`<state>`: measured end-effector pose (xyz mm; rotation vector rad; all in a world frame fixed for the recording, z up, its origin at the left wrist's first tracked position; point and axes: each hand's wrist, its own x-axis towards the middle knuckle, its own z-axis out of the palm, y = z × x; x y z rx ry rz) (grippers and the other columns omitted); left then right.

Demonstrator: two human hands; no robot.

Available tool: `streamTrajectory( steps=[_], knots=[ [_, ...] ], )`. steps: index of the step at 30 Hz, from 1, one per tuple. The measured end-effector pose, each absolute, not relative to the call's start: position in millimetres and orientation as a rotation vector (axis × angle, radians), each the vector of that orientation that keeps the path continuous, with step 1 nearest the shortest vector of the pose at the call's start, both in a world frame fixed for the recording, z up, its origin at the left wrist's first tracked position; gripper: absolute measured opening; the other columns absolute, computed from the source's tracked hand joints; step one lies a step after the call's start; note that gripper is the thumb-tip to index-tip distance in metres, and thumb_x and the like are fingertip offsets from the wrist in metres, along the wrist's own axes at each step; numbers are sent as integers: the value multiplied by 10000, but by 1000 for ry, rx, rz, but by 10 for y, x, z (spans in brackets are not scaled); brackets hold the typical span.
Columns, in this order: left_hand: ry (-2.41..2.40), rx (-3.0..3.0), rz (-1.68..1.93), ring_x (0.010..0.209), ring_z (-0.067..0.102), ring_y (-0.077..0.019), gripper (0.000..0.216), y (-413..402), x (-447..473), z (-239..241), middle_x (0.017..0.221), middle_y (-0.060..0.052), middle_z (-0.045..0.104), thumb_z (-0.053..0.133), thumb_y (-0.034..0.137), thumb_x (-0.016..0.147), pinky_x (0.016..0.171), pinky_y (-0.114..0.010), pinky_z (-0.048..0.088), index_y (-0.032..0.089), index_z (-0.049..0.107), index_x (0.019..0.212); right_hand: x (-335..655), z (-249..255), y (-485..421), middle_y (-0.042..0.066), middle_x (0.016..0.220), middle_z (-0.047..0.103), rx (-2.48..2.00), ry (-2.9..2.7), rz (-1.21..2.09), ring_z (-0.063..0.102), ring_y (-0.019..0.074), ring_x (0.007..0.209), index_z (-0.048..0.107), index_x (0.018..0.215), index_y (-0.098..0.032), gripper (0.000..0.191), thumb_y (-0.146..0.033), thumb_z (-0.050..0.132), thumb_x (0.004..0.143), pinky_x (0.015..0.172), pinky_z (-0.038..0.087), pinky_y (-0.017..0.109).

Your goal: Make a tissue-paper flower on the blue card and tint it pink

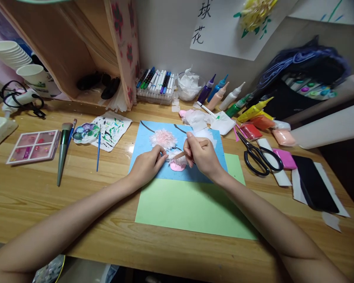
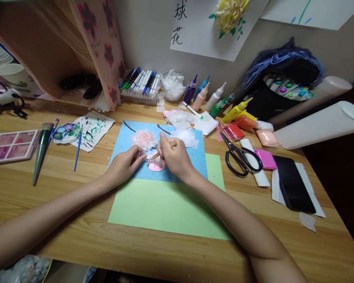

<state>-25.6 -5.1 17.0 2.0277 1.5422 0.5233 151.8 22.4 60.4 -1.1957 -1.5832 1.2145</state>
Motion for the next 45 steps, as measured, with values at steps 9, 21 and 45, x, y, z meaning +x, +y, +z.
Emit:
streamTrajectory(
  steps=[9,21,45],
  knots=[
    [1505,1902,588,660,548,-164,261,-65,-296,211,703,12,576,312,406,943,632,-265,358,215,477,876,2243,517,462,45,825,670,-1129,-2048,414,624,173,769,585,834,-187,124,-294,647,819,695,470,287],
    [1478,1815,644,634,519,-160,281,-74,-296,224,633,34,524,306,427,944,645,-270,351,221,474,853,2042,101,573,58,727,629,-1056,-2335,164,577,197,724,555,774,-178,124,-63,519,806,649,439,292],
    [1252,1995,831,535,448,-80,331,-147,-318,177,622,72,477,427,337,924,559,-195,342,202,453,1225,1897,499,198,11,827,662,-941,-1970,954,647,153,787,521,814,-201,121,-140,616,771,733,496,284]
  ],
)
